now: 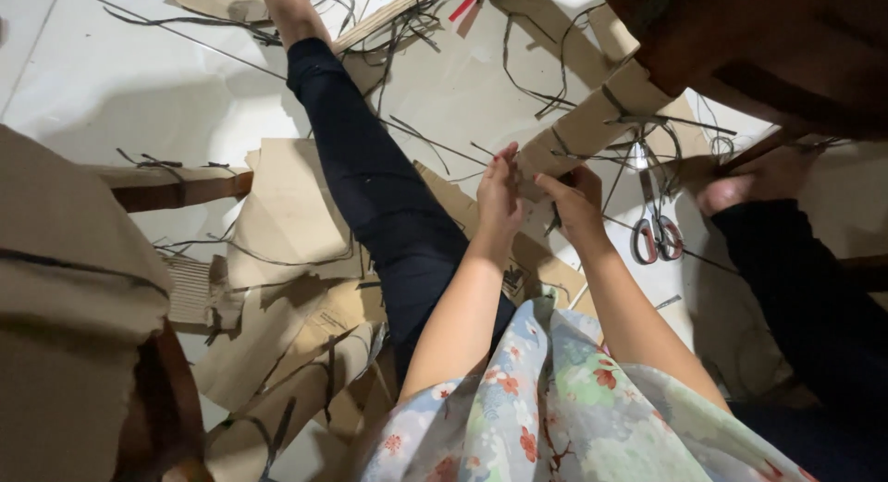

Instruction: Securing cardboard protective wrapping to a wooden chair leg using thin wire

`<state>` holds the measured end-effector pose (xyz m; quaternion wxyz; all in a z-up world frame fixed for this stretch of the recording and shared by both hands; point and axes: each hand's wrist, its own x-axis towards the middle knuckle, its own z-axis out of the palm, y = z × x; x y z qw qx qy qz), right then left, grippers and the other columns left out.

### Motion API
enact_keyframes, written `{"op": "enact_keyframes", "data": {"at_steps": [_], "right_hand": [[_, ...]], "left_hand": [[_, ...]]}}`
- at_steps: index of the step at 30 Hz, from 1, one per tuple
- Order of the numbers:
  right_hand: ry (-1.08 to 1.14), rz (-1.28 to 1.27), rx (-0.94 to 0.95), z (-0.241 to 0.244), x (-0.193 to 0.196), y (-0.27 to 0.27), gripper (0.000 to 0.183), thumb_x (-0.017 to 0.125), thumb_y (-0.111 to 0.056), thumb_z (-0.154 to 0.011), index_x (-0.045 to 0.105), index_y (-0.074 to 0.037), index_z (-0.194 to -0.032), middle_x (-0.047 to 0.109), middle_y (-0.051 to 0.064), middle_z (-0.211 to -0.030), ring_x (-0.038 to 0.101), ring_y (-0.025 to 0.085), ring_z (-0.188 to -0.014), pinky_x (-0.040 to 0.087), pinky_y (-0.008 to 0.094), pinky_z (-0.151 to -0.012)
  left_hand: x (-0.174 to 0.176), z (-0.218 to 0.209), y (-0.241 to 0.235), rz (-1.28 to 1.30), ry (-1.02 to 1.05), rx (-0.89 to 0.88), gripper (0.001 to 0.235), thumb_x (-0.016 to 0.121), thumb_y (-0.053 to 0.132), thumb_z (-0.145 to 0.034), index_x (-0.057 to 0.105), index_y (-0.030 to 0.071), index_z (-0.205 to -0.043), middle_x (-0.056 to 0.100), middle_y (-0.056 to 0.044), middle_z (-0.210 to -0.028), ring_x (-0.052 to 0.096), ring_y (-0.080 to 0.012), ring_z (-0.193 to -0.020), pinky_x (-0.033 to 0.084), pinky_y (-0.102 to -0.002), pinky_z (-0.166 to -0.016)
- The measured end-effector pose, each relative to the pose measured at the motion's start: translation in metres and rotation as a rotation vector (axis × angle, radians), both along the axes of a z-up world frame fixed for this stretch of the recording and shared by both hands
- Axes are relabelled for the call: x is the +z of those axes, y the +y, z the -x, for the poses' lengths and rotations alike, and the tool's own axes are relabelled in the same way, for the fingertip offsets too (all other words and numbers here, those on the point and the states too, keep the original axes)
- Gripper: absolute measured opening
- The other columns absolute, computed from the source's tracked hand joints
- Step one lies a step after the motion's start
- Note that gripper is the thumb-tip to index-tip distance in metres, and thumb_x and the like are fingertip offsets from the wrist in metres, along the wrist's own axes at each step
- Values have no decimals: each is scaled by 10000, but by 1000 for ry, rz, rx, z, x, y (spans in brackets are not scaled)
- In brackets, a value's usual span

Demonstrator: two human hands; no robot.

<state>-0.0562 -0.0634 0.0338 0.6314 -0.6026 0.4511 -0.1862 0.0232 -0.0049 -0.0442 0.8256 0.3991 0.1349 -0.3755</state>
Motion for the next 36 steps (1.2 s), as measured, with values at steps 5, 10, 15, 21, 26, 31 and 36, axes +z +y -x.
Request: {"op": "enact_keyframes", "data": {"at_steps": [5,10,15,21,26,31,36], "right_hand": [[1,-5,26,9,9,0,544,868,-144,-834,652,16,-1307,699,208,-1225,651,302,-1161,538,489,-977],[17,36,53,12,25,10,452,800,-108,-831,675,12,-1248,694,197,-1175,637,304,-1155,518,508,-964],[131,173,115,18,31,11,416,668,-93,-825,646,24,-1224,666,223,-1139,635,328,-1111,523,509,-934],[161,750,287,39,-43,-9,246,481,41,-926,665,76,-1085,590,242,-993,635,497,-983,542,521,-835],[276,890,356,45,19,14,262,553,41,-953,709,42,-1164,663,197,-1025,698,402,-996,587,463,-834],[544,707,503,56,-34,1,345,491,-36,-969,751,-57,-1195,675,143,-1148,687,377,-1106,554,493,-977],[727,1105,769,61,-56,-4,259,558,-3,-898,768,-113,-1002,700,52,-912,745,212,-826,609,321,-756]], "left_hand": [[47,17,32,-127,-178,-56,280,588,317,-1088,704,112,-1239,613,-103,-1451,409,-318,-1481,273,-458,-1235],[54,23,55,-481,-790,-135,139,673,48,-981,739,-41,-1066,701,-262,-1190,659,-429,-1169,551,-467,-996],[73,28,62,-405,-659,-261,246,609,84,-973,727,149,-1178,675,-35,-1272,711,-219,-1078,555,-338,-1036],[65,29,61,-690,-1609,-290,92,749,-23,-888,750,56,-937,736,-92,-992,668,-284,-1216,380,-521,-1199],[66,25,55,-735,-1618,-322,131,733,30,-911,754,156,-942,772,-12,-981,680,-177,-1208,383,-452,-1206],[38,19,44,-764,-1608,-334,117,741,82,-918,763,197,-910,770,53,-889,748,-123,-999,499,-378,-1097],[60,14,39,-676,-1266,-404,43,732,147,-950,720,150,-991,751,-21,-854,740,-238,-946,570,-441,-983]]}}
